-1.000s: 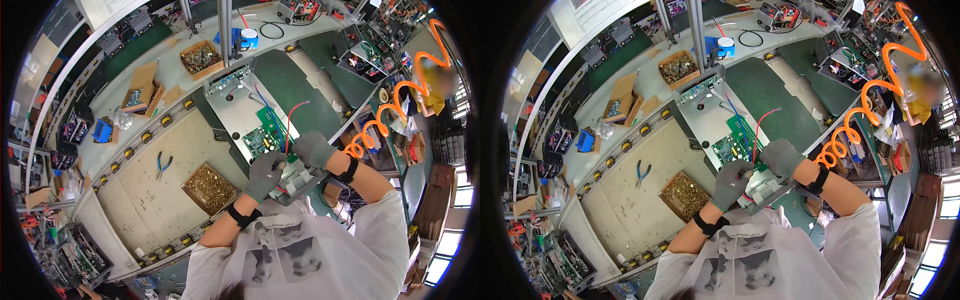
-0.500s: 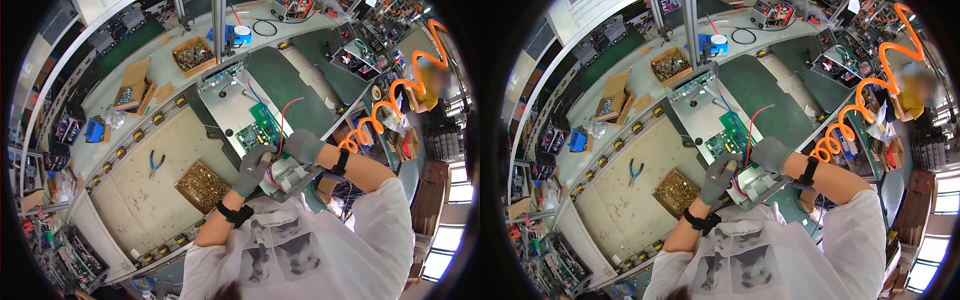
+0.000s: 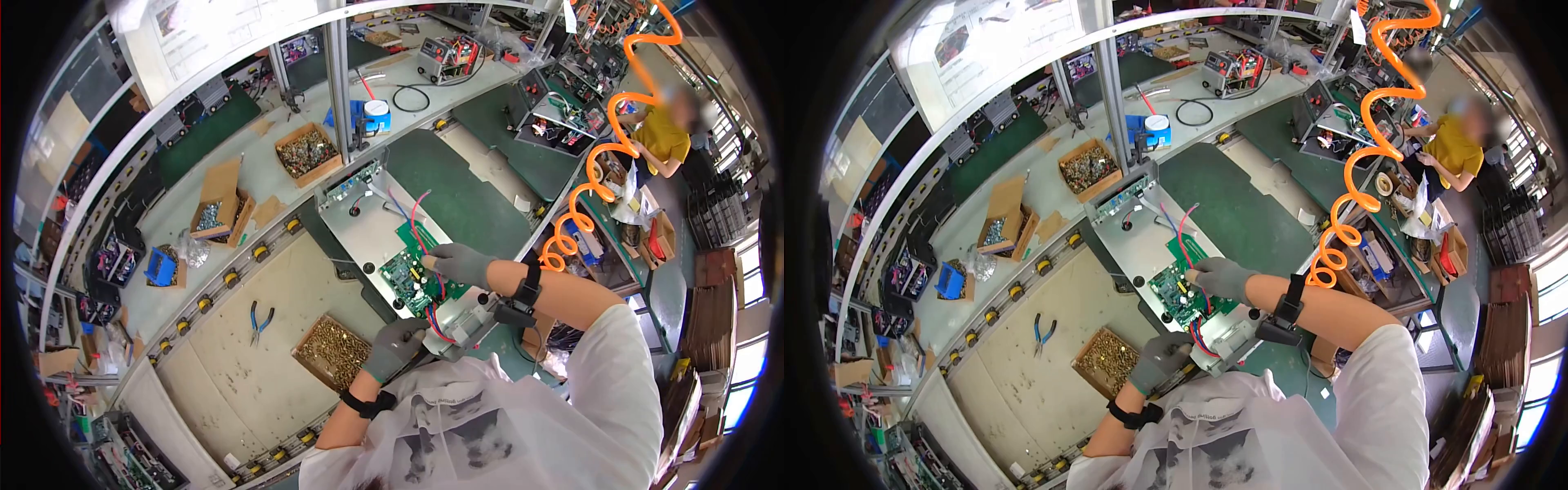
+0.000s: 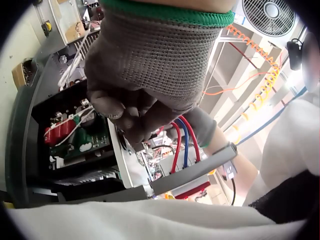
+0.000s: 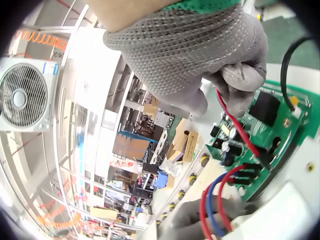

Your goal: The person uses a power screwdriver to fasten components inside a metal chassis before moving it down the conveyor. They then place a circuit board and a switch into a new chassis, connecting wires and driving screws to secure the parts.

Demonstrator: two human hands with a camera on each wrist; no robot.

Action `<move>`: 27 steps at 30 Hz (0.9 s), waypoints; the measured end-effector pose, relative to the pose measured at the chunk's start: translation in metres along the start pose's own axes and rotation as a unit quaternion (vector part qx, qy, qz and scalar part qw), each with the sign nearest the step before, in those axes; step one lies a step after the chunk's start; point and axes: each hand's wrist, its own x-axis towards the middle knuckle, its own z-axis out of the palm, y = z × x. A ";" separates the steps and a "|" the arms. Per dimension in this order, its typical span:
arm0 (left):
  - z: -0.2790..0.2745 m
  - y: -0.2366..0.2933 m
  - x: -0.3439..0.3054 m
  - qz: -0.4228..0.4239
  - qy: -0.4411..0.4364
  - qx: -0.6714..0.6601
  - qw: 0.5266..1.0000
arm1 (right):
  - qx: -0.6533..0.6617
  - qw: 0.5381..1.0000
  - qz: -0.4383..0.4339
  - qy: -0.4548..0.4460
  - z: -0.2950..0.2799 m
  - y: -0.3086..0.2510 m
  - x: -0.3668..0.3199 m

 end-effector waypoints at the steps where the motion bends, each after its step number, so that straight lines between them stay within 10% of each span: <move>1: 0.003 0.002 0.002 0.005 0.001 0.003 1.000 | -0.001 1.000 -0.004 0.005 0.001 -0.001 -0.001; 5: 0.007 0.003 0.007 -0.033 -0.036 0.025 0.999 | 0.078 0.997 -0.013 -0.003 0.012 -0.022 -0.032; 11: 0.018 -0.004 0.010 0.081 -0.006 0.041 0.996 | 0.092 0.905 -0.409 -0.064 0.008 -0.021 -0.061; 15: 0.028 -0.046 0.015 0.036 -0.046 0.219 0.974 | 0.064 0.942 -0.306 -0.121 0.020 -0.018 -0.086; 17: 0.023 -0.025 0.013 0.067 0.036 -0.020 0.997 | 0.004 0.941 -0.334 -0.060 0.022 -0.013 -0.087; 19: 0.009 0.001 0.001 0.075 0.035 0.063 0.995 | -0.235 0.884 -0.379 0.139 0.019 -0.016 -0.094; 21: 0.001 0.011 -0.007 -0.124 0.007 -0.333 0.935 | -0.202 0.872 -0.396 0.204 0.031 -0.008 -0.091; 22: 0.004 0.026 -0.012 -0.092 -0.022 -0.461 0.882 | -0.254 0.855 -0.385 0.236 0.035 -0.009 -0.094; 25: -0.024 0.066 -0.031 -0.134 -0.206 -0.520 0.818 | -0.317 0.808 -0.402 0.293 0.056 -0.012 -0.097; 27: -0.036 0.060 -0.048 -0.145 -0.181 -0.451 0.862 | -0.304 0.803 -0.436 0.272 0.063 -0.010 -0.098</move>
